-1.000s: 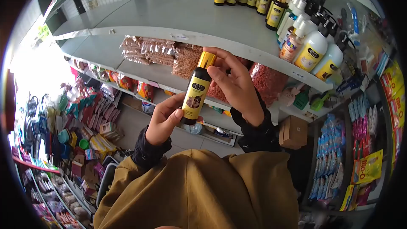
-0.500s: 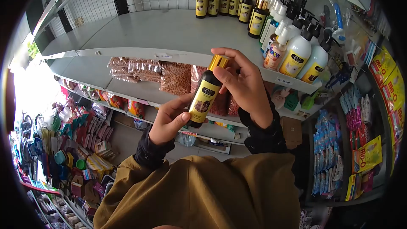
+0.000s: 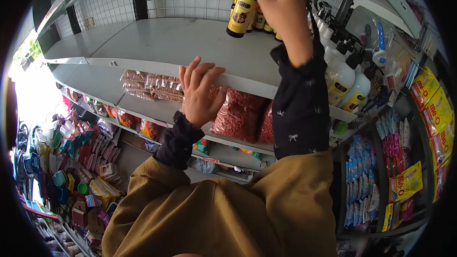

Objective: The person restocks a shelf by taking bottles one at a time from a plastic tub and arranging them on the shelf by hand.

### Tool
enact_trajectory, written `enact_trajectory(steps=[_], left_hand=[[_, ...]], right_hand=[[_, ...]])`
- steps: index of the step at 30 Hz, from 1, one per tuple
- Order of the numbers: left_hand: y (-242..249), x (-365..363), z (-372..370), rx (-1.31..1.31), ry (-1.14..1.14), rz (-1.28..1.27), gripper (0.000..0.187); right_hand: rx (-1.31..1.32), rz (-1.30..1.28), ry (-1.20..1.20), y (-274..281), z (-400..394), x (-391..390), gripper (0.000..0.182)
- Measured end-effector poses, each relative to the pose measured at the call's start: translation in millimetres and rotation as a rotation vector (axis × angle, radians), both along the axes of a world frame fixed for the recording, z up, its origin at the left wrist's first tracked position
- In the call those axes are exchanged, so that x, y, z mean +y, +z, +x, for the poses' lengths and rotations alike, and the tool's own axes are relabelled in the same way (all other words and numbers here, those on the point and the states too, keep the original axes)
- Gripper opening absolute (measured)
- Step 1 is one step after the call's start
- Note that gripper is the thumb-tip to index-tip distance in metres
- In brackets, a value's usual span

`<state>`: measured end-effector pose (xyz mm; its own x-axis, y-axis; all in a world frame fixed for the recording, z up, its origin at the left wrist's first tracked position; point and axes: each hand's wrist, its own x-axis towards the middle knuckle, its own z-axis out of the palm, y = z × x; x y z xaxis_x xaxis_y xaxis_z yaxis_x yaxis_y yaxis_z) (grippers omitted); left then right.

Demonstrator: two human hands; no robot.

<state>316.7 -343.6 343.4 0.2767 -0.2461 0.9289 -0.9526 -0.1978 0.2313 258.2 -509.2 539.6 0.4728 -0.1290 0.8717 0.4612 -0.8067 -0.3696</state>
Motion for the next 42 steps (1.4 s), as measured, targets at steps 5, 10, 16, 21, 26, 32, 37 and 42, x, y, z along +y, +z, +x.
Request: enact_trajectory(steps=[5, 10, 16, 21, 26, 32, 37, 42], left_hand=[[-8.5, -2.2, 6.3, -0.052, 0.074, 0.019, 0.036], [-11.0, -3.7, 8.5, -0.05, 0.091, 0.027, 0.034], [-12.7, -3.0, 9.4, -0.028, 0.058, 0.051, 0.033], [-8.5, 2.0, 5.9, 0.004, 0.043, 0.075, 0.033], [-3.8, 8.0, 2.6, 0.024, 0.01, 0.096, 0.033], [3.0, 14.2, -2.0, 0.069, -0.018, 0.139, 0.035], [5.6, 17.0, -2.4, 0.073, -0.049, 0.148, 0.035], [4.1, 18.3, 1.8, 0.068, -0.102, 0.138, 0.035]], right_hand=[[0.222, -0.05, -0.17, 4.4, 79.8, -41.3, 0.035], [0.287, 0.0, -0.205, 6.6, 103.7, -57.6, 0.038], [0.153, -0.064, -0.174, 6.3, 104.6, -61.4, 0.039], [0.221, -0.049, -0.24, 2.6, 95.5, -58.7, 0.038], [-0.047, -0.068, -0.241, 7.7, 89.5, -60.5, 0.029], [-0.083, -0.083, -0.402, 9.2, 77.7, -67.8, 0.028], [-0.063, -0.126, -0.514, 3.4, 82.2, -86.4, 0.028], [-0.053, -0.126, -0.506, -4.3, 89.0, -103.5, 0.03]])
